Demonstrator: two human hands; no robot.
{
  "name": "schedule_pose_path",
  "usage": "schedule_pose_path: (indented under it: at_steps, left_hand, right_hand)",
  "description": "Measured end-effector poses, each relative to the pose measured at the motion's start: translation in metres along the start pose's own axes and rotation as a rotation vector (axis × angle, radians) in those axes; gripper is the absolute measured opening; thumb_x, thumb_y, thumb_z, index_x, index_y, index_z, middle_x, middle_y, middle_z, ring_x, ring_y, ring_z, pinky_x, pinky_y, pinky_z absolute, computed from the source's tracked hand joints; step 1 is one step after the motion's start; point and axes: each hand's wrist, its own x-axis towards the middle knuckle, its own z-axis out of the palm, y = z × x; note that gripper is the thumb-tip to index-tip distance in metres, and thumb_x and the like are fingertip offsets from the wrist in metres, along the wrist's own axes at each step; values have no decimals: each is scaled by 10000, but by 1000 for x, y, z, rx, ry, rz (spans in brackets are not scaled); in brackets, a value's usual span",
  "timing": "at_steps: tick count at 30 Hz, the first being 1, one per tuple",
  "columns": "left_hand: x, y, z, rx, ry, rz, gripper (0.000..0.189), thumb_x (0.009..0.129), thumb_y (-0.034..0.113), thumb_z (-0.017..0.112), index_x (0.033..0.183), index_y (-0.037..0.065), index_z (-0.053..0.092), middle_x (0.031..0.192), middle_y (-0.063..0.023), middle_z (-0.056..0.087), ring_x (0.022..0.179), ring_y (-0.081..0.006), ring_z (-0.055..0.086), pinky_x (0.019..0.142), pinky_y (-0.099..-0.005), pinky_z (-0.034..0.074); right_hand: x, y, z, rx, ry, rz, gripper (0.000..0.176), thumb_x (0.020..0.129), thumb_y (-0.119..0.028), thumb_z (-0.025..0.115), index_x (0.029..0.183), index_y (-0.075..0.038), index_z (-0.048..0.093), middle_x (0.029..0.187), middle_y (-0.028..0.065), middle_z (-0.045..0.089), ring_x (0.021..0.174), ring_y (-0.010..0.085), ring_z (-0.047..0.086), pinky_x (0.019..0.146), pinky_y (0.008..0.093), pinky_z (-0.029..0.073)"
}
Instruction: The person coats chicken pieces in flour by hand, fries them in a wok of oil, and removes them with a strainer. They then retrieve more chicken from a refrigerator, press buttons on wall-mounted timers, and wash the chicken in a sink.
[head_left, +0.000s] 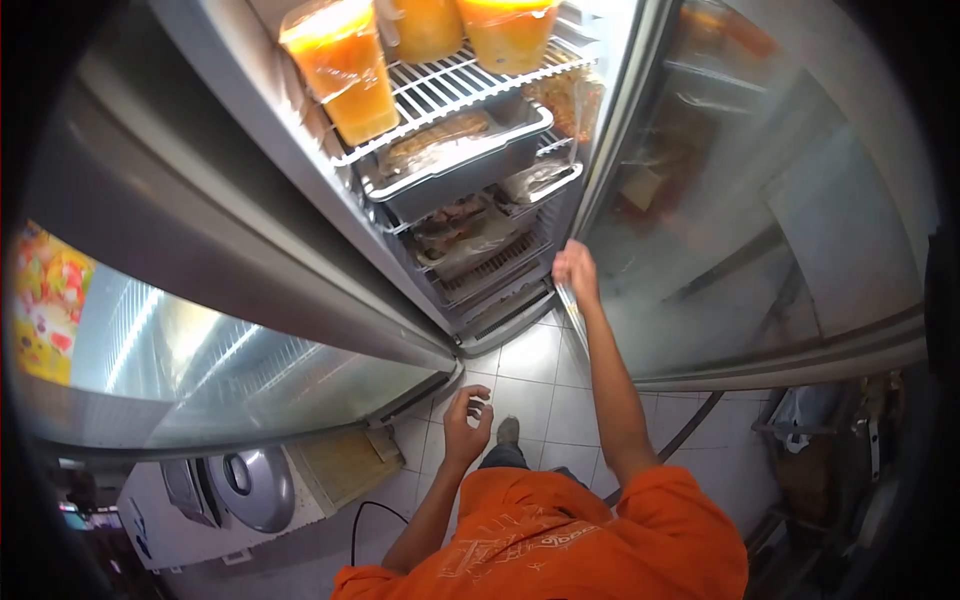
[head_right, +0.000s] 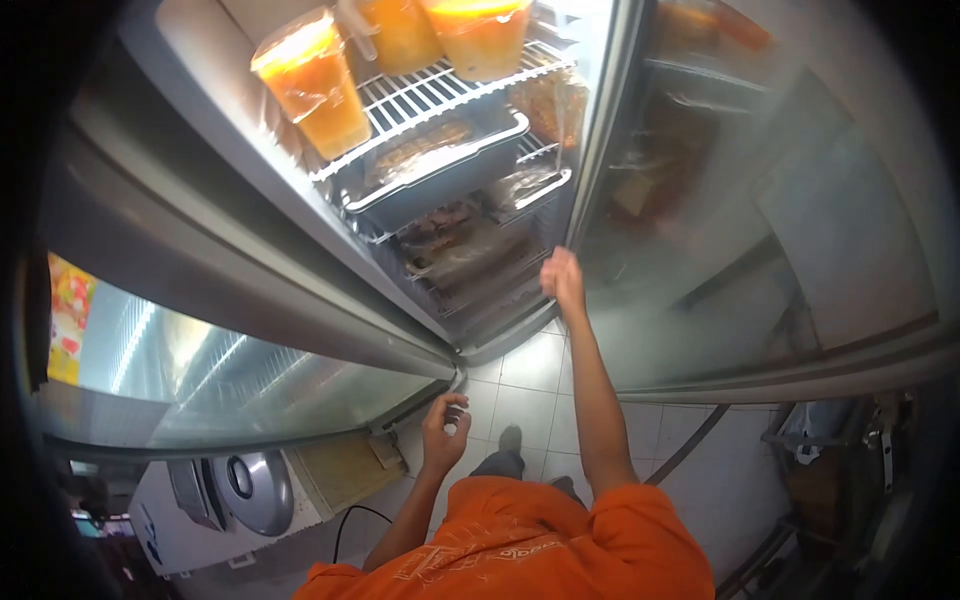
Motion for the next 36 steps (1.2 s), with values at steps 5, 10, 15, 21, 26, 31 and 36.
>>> schedule_pose_path:
  at_steps: [5,10,15,21,26,31,36]
  left_hand:
    - [3,1,38,6,-225,-12,188,743,-12,539,926,35,530,894,-52,581,691,-119,567,553,-231,434]
    - [8,21,106,51,-417,76,209,754,15,561,959,43,524,892,-58,581,709,-154,585,575,-254,454]
    - [-12,60,214,15,-563,178,303,752,38,588,1038,54,489,938,-64,576,685,-150,587,558,-253,458]
    - [-69,12,315,128,-298,125,718,713,170,710,1295,60,305,1302,-146,336,1050,-293,464,832,-375,431]
    - [-93,-63,299,376,38,61,677,731,170,711,1260,-25,336,1175,-185,434,1039,-284,460,857,-380,404]
    - [-70,-158,225,290,324,36,520,784,149,650,1205,-1,386,1099,-188,526,956,-285,534,820,-413,436]
    - [-56,-140,297,837,353,-276,386,771,208,614,1080,35,460,1011,-151,553,885,-278,546,757,-408,443]
  right_hand:
    - [-223,49,-198,-232,354,657,355,892,-333,432,998,-38,598,913,99,622,707,195,611,616,354,516]
    - [-254,-92,-295,-66,852,-118,523,901,-440,351,1296,-97,359,1273,83,434,1100,188,441,917,372,342]
    - [-196,-81,-308,187,652,-86,472,955,-277,315,1352,-28,263,1354,87,342,1234,190,325,1036,321,244]
    - [-253,-113,-271,-656,3,-195,466,932,-365,353,1275,-59,427,1276,111,468,1156,205,442,986,312,315]
    - [-331,-136,-303,-495,-311,141,405,901,-355,466,1226,-114,496,1075,81,599,953,167,557,847,322,435]
    - [-350,-89,-448,-592,-42,-13,313,898,-244,489,1147,-58,526,992,80,608,897,168,580,805,294,451]
    - [-375,-80,-623,-340,388,82,287,861,-169,534,1119,-44,539,1017,74,599,883,157,582,767,281,464]
